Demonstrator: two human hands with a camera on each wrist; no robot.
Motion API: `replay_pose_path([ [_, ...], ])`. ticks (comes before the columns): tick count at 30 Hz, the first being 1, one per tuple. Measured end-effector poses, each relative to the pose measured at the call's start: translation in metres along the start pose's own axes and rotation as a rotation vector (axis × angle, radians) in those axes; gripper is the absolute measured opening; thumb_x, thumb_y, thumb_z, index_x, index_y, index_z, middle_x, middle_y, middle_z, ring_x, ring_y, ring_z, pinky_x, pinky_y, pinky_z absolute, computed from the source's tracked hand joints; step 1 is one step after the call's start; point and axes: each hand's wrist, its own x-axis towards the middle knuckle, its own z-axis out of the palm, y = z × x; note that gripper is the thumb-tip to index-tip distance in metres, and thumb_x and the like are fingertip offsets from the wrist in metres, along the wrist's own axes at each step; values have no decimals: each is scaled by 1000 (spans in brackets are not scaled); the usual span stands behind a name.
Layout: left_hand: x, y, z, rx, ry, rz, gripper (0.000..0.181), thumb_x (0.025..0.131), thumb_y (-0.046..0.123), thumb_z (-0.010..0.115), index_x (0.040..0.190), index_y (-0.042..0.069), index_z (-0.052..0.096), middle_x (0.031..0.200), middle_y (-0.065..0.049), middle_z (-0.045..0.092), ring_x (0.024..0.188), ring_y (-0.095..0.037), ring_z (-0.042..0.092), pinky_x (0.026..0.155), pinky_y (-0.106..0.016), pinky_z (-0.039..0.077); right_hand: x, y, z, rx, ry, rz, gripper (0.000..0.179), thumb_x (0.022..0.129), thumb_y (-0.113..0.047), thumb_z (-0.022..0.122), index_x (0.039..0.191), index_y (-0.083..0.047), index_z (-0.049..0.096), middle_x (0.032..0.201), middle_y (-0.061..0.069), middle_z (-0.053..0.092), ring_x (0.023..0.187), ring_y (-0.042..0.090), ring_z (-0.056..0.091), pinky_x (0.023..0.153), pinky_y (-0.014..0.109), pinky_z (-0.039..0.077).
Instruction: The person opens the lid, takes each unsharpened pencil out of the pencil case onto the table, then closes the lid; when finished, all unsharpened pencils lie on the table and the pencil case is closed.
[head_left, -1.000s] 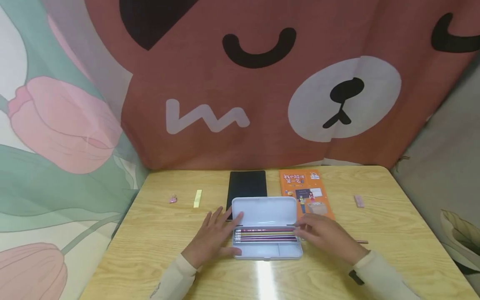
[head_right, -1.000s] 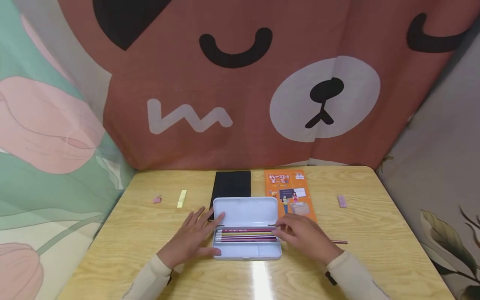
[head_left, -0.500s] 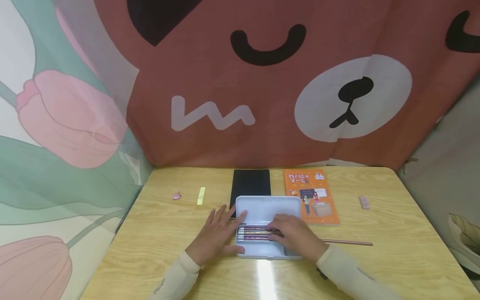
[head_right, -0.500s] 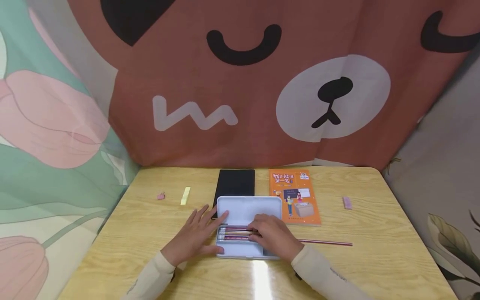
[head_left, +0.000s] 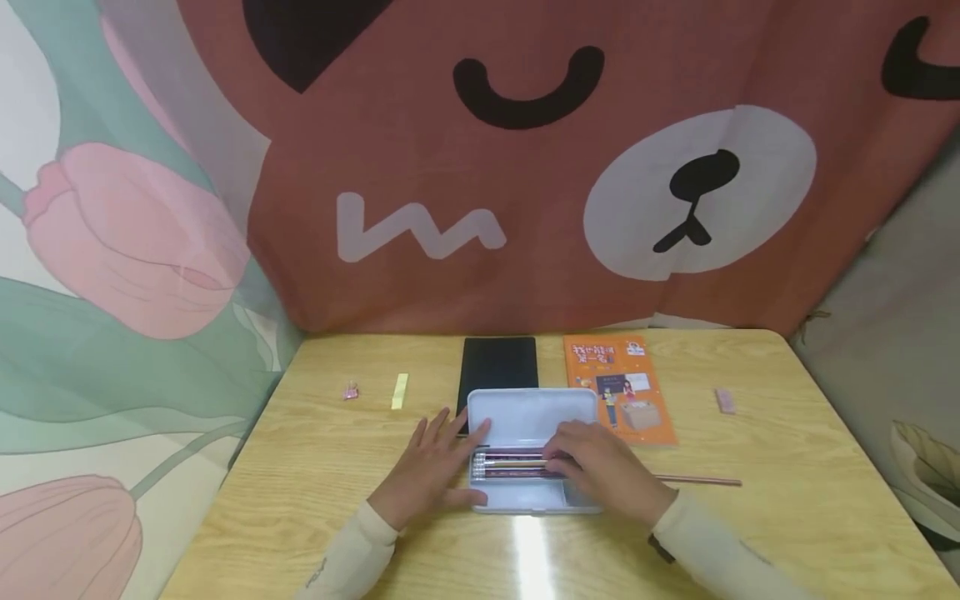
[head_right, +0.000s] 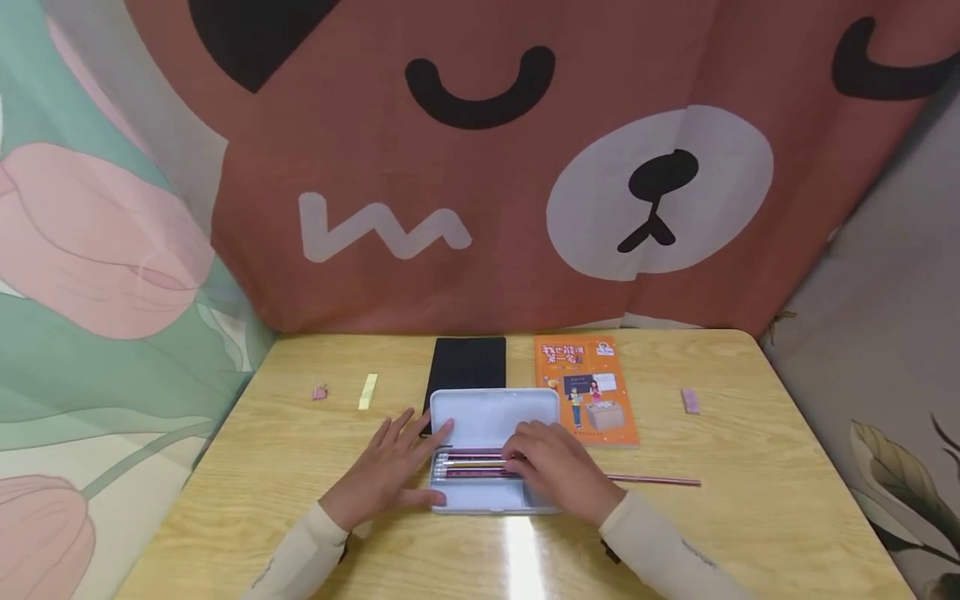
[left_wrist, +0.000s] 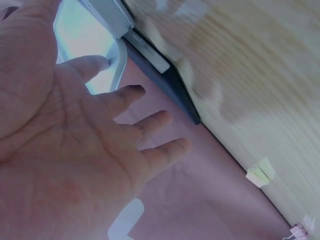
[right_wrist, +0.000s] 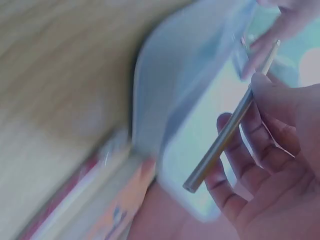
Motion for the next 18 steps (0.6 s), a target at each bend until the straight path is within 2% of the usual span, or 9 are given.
replay_pose_path([
  [3,2,1,0,0,-4,2,100,91,59,84,173,20,40,178,-23,33,163,-57,29,128,-78,26,-17,12,-21,9,35,-17,12,98,-17,84,106,-25,79,97,-20,67,88,-1,60,82,29,60],
  [5,2,0,0,-4,-5,1,100,91,59,84,173,20,40,179,-23,33,163,-57,29,129,-78,25,-30,24,-33,17,57,-10,16,97,-14,85,106,-25,78,99,-21,69,92,2,67,79,26,61],
  [9,2,-2,0,-7,1,2,101,91,59,85,173,20,41,178,-23,34,163,-57,28,129,-78,25,-56,49,-51,64,71,67,23,96,-8,84,105,-28,77,98,-21,70,93,2,68,74,24,60],
  [12,1,-2,0,1,4,1,101,91,59,84,173,20,40,178,-23,35,163,-57,28,129,-78,25,-75,65,-59,97,61,127,25,98,-8,82,105,-31,77,98,-20,69,89,-5,62,75,24,59],
  [14,0,-2,0,-3,9,2,100,91,59,85,172,19,41,177,-24,35,163,-57,29,129,-78,24,-87,75,-60,106,66,140,24,98,-10,83,104,-32,77,97,-20,69,89,-7,61,75,24,60],
  [18,1,0,-2,-13,7,8,100,91,58,85,172,18,41,177,-25,35,163,-58,29,129,-78,24,-109,90,-61,89,103,97,23,94,-10,86,101,-31,79,95,-21,69,88,-7,62,73,22,59],
])
